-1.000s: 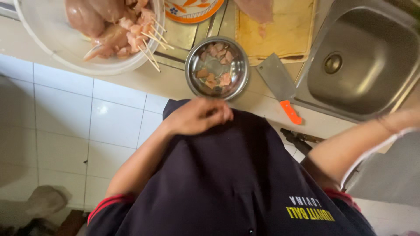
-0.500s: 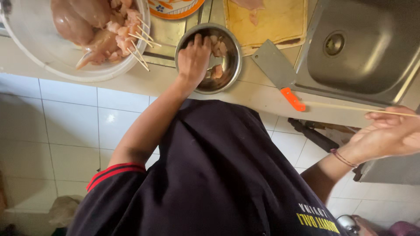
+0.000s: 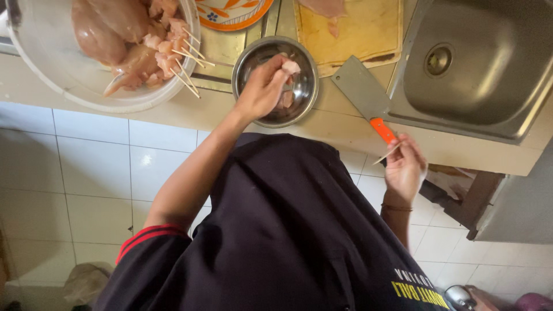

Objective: The person assembles chicken skewers by picking up small pieces of raw chicken from a metal bowl and threading them onto wooden skewers. The person uses a cleaver to cut larger pieces of chicken on a cutting board into smaller chunks before skewering them. Completed skewers are placed into a white bowl.

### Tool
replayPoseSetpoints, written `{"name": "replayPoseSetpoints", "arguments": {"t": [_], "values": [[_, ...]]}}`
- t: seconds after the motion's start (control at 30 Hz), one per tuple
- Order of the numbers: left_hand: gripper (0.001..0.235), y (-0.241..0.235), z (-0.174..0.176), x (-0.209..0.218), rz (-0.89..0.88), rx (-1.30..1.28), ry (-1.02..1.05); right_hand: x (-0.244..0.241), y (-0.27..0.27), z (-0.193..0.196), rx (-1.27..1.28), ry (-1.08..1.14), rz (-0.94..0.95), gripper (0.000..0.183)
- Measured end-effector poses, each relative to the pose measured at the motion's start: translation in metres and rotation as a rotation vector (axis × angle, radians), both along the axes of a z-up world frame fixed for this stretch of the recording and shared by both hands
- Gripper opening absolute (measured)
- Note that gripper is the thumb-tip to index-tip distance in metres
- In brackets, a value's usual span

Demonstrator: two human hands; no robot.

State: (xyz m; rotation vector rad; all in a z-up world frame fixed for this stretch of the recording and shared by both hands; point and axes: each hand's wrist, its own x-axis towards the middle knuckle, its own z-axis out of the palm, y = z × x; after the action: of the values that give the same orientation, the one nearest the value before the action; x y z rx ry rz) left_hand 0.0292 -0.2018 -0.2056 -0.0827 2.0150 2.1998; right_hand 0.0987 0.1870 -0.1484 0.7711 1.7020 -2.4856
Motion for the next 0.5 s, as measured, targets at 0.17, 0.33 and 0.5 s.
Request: {"name": "replayPoseSetpoints", "arguments": {"t": [0.17, 0.33, 0.5], "values": [[0.025, 0.004, 0.039, 0.023, -0.050, 0.757, -0.229, 0.026, 0.012, -0.021, 0.468, -0.008, 0.454, 0.018], [0.032, 0.005, 0.088, 0.033, -0.082, 0.800, -0.207, 0.034, 0.027, -0.031, 1.001, 0.163, 0.737, 0.008], [0.028, 0.000, 0.133, 0.035, -0.101, 0.602, 0.050, 0.017, 0.023, 0.011, 0.967, 0.300, 0.472, 0.011]]}}
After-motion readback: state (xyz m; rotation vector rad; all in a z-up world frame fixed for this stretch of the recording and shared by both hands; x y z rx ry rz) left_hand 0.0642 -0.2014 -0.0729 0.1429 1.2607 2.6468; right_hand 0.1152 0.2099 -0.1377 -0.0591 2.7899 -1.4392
